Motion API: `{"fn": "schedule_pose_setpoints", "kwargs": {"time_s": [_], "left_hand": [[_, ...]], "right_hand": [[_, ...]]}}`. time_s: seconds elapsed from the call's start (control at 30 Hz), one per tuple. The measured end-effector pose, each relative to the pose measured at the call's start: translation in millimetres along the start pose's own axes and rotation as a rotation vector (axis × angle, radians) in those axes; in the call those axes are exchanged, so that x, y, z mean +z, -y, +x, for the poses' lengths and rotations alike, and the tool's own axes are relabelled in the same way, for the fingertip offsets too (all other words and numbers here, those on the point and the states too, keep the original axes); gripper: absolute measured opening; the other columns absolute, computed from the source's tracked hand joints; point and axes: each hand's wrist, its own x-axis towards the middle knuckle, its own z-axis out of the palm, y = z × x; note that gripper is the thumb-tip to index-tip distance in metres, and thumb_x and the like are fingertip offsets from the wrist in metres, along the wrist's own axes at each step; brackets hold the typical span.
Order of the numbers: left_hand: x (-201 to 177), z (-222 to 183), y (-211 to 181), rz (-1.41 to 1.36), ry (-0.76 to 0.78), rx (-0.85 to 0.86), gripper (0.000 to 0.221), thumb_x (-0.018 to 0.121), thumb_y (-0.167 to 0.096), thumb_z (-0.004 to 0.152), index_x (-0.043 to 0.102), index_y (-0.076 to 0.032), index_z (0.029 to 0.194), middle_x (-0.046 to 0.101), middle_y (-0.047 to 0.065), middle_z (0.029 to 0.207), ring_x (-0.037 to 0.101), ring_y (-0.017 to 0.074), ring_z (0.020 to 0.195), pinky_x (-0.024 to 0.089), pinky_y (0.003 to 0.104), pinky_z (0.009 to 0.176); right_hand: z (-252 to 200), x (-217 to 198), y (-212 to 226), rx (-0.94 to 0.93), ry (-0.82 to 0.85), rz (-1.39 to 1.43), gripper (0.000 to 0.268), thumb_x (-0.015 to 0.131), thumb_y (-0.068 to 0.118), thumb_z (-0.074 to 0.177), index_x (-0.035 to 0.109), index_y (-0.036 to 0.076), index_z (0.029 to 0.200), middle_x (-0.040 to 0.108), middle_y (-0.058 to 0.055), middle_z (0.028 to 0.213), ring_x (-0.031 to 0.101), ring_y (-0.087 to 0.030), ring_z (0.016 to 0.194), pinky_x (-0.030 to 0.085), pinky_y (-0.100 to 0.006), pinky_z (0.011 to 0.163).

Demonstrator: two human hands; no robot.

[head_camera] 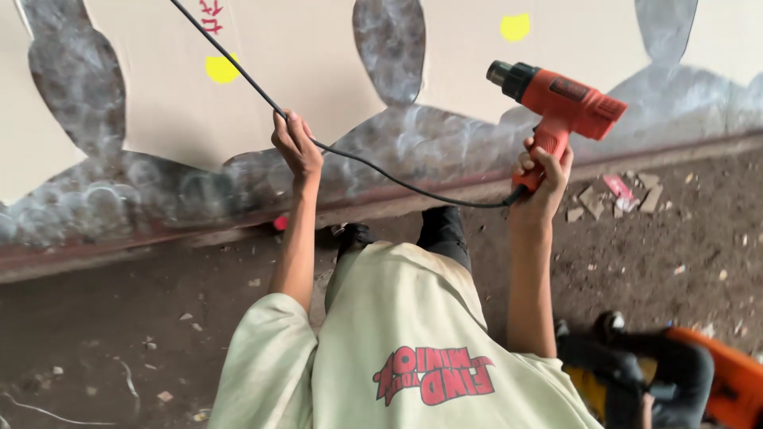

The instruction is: The person uses a heat gun to dry ink on printed fabric panels by moving the device over the surface and holding the panels in place by hand.

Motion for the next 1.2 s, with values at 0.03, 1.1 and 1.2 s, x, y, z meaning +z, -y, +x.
{"fn": "schedule_pose_setpoints", "kwargs": {"time_s": [0.03,1.1,1.2], "left_hand": [[14.4,-1.8,2.8,0.026,-0.022,0.013,0.027,0.043,-0.021,0.111,0.047,-0.002,0.092,0.045,0.003,0.062,0.046,0.0136,0.053,0.035,0.031,0.049],[318.3,-71.8,61.6,1.066,0.006,-0.09,0.022,0.05,-0.022,0.103,0.057,-0.005,0.092,0.063,0.016,0.081,0.064,0.0356,0.073,0.049,0.047,0.063],[318.0,-71.6,59.6,1.055,0.017,-0.102,0.022,0.05,-0.021,0.103,0.055,-0.006,0.089,0.062,0.016,0.079,0.064,0.0356,0.071,0.049,0.047,0.062]], "right_hand": [[26.5,-5.7,5.6,0.01,0.019,-0.034,0.047,0.06,0.001,0.093,0.045,0.006,0.137,0.061,-0.014,0.112,0.055,-0.012,0.077,0.05,-0.026,0.067],[404.6,68.0,48.5,-0.014,0.601,-0.591,0.071,0.064,-0.006,0.098,0.032,0.003,0.161,0.075,-0.02,0.114,0.066,-0.015,0.07,0.055,-0.029,0.058],[411.5,67.0,50.7,-0.057,0.595,-0.609,0.067,0.063,-0.008,0.101,0.035,0.003,0.162,0.075,-0.021,0.116,0.068,-0.015,0.071,0.056,-0.029,0.058]]}}
